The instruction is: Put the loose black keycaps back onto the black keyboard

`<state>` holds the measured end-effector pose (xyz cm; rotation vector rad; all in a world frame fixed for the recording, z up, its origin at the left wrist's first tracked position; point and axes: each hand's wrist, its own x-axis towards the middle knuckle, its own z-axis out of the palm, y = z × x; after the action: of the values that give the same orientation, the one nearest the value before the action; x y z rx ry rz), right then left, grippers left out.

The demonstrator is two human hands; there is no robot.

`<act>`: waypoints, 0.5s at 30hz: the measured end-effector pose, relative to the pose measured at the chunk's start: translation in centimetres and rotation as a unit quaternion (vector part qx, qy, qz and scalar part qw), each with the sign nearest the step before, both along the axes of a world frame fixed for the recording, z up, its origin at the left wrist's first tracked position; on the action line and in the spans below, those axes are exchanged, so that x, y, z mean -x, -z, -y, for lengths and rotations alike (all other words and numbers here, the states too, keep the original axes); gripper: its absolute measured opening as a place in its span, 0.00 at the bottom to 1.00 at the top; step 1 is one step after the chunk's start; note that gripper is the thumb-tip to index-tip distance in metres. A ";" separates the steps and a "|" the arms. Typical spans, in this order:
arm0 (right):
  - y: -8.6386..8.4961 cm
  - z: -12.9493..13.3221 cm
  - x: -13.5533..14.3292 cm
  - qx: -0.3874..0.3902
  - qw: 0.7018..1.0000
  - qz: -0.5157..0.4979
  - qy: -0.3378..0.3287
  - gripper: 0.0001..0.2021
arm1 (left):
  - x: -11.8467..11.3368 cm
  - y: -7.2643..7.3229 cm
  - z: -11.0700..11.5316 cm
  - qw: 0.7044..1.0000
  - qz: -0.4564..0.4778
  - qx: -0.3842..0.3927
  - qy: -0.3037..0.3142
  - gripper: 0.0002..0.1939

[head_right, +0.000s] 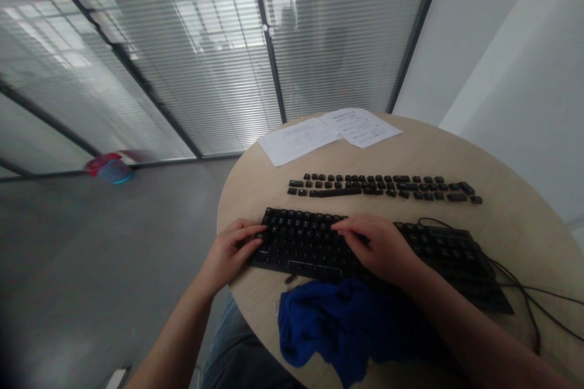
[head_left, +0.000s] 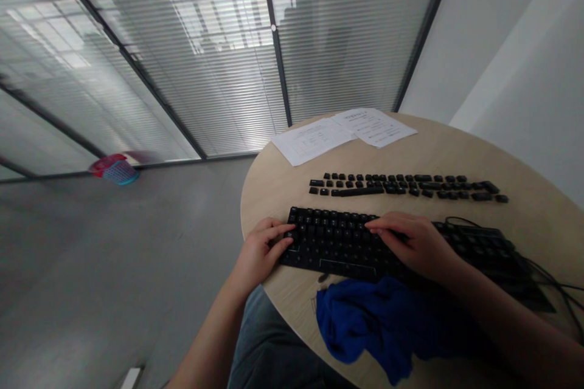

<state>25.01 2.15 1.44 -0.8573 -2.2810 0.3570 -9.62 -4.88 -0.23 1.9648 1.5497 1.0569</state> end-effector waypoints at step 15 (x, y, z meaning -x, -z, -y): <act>0.1 -0.1 0.3 0.003 1.000 -0.018 -0.005 0.12 | -0.9 0.3 0.5 0.996 -0.071 -0.045 -0.034 0.13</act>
<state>24.76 2.20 1.37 -0.8363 -2.2521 0.3821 -8.71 -5.42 -0.54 2.1015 1.6798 1.0515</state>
